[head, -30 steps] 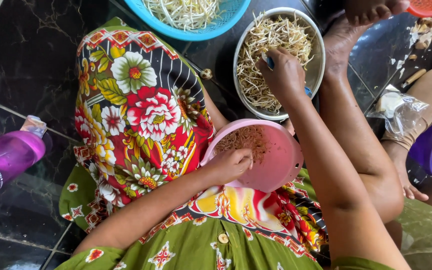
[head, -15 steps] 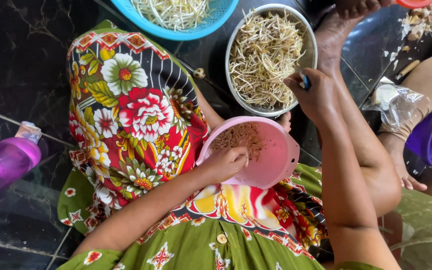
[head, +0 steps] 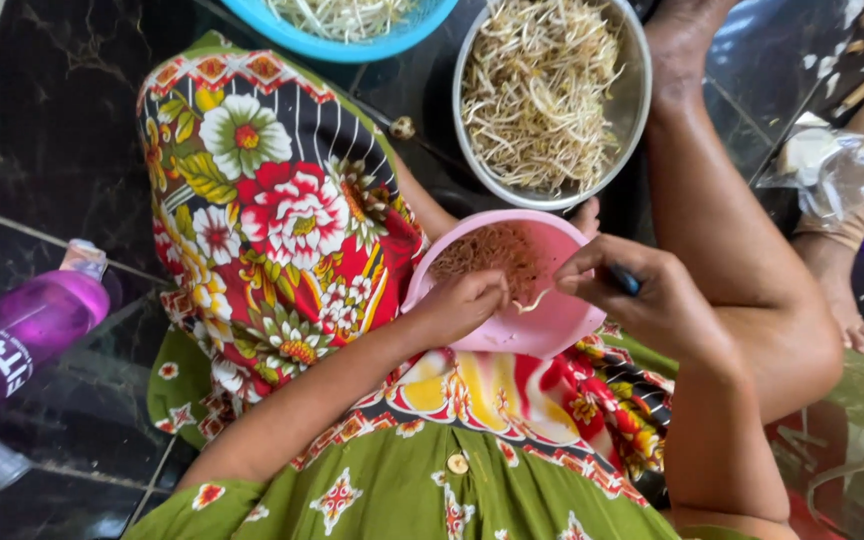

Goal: Trimming the ends of bean sprouts by hand and sorting them into different bowls while sitting on the floor.

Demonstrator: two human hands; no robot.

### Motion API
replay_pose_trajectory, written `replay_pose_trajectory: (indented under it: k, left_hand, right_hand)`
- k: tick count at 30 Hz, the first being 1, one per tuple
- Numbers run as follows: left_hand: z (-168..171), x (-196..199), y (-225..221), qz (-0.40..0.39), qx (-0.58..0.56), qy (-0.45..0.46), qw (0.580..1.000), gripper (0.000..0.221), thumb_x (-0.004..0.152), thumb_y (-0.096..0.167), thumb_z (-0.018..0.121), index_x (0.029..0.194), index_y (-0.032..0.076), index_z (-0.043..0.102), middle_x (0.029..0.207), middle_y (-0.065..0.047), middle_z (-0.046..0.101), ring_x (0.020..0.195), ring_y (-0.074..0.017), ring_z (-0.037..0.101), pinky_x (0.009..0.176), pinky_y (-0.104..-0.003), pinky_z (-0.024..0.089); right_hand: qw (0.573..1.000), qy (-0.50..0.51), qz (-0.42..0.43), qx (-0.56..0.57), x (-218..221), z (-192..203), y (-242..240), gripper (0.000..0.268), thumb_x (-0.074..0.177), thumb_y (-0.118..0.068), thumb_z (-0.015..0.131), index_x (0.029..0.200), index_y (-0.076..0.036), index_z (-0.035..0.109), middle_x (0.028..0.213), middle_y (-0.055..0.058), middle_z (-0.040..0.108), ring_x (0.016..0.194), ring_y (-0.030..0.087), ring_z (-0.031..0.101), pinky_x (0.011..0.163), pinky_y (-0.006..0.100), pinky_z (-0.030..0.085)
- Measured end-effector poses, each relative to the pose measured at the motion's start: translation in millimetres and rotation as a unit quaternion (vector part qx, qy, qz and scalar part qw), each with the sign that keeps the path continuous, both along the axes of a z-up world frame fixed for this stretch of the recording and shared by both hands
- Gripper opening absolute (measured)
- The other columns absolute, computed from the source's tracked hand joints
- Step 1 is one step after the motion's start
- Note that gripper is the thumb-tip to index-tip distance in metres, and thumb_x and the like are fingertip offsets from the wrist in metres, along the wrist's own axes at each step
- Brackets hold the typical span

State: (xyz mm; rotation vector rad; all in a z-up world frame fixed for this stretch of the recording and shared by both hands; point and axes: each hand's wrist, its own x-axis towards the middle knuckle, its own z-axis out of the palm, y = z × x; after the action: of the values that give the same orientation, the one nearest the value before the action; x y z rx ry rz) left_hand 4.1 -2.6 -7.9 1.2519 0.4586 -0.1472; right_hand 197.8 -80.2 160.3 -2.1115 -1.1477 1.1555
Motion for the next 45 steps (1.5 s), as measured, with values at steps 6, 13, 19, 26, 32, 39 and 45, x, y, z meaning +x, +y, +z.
replay_pose_trajectory:
  k: [6, 13, 19, 26, 32, 39, 45]
  left_hand:
    - [3.0, -2.4, 2.2, 0.011, -0.03, -0.016, 0.999, 0.023, 0.094, 0.023, 0.045, 0.089, 0.017, 0.067, 0.078, -0.007, 0.073, 0.085, -0.0247, 0.07, 0.085, -0.04, 0.054]
    - [-2.3, -3.7, 0.5, -0.001, -0.009, -0.017, 1.0, 0.024, 0.093, 0.02, 0.046, 0.093, 0.018, 0.07, 0.078, -0.01, 0.072, 0.085, -0.0283, 0.069, 0.084, -0.043, 0.054]
    - [-4.6, -2.7, 0.7, -0.003, 0.004, -0.018, 1.0, 0.022, 0.093, 0.022, 0.046, 0.083, 0.017, 0.065, 0.07, -0.012, 0.068, 0.077, -0.0302, 0.068, 0.078, -0.043, 0.054]
    - [1.9, -3.6, 5.4, -0.012, -0.01, -0.027, 1.0, 0.022, 0.093, 0.021, 0.045, 0.084, 0.016, 0.064, 0.073, -0.01, 0.069, 0.079, -0.0277, 0.067, 0.08, -0.04, 0.053]
    - [-6.8, -1.1, -2.9, -0.01, -0.012, -0.036, 0.999, 0.021, 0.093, 0.02, 0.045, 0.084, 0.016, 0.064, 0.073, -0.007, 0.068, 0.078, -0.0228, 0.066, 0.082, -0.038, 0.053]
    - [4.1, -3.2, 2.7, -0.002, -0.007, -0.041, 0.999, 0.02, 0.093, 0.02, 0.045, 0.083, 0.016, 0.063, 0.07, -0.007, 0.066, 0.075, -0.0224, 0.064, 0.079, -0.038, 0.053]
    - [11.6, -3.4, 7.4, -0.006, 0.01, -0.034, 0.999, 0.02, 0.092, 0.02, 0.046, 0.082, 0.016, 0.062, 0.069, -0.01, 0.066, 0.073, -0.0262, 0.064, 0.076, -0.04, 0.053]
  right_hand:
    - [0.996, -0.058, 0.061, 0.028, -28.8, -21.8, -10.3, 0.009, 0.09, -0.01, 0.076, 0.098, -0.007, 0.073, 0.091, 0.012, 0.073, 0.078, 0.031, 0.071, 0.074, 0.042, 0.054]
    - [0.994, -0.099, 0.028, 0.035, -48.9, -34.6, -12.8, 0.009, 0.092, -0.014, 0.076, 0.099, -0.011, 0.072, 0.092, 0.007, 0.072, 0.085, 0.028, 0.072, 0.079, 0.04, 0.055]
    - [0.977, 0.069, -0.197, 0.028, -52.7, -40.7, -28.7, 0.044, 0.112, -0.034, 0.041, 0.133, -0.005, 0.066, 0.089, 0.013, 0.072, 0.057, 0.018, 0.064, 0.055, 0.029, 0.051]
    - [0.938, 0.264, -0.222, 0.041, -72.2, -45.5, -56.4, 0.075, 0.11, -0.054, 0.018, 0.154, 0.004, 0.038, 0.081, 0.013, 0.057, 0.052, 0.01, 0.048, 0.047, 0.022, 0.04]
    - [0.958, 0.219, -0.183, 0.041, -76.7, -44.4, -53.5, 0.047, 0.107, -0.018, 0.043, 0.15, 0.001, 0.046, 0.079, 0.01, 0.059, 0.057, 0.01, 0.048, 0.053, 0.022, 0.041]
    - [0.932, 0.27, -0.24, 0.038, -80.3, -60.3, -62.5, 0.037, 0.105, -0.012, 0.052, 0.14, 0.002, 0.051, 0.083, 0.011, 0.061, 0.081, 0.015, 0.057, 0.054, 0.02, 0.042]
    - [0.918, 0.293, -0.264, 0.027, -80.2, -60.3, -60.7, 0.032, 0.106, -0.012, 0.053, 0.134, 0.001, 0.05, 0.083, 0.011, 0.061, 0.082, 0.016, 0.057, 0.054, 0.02, 0.041]
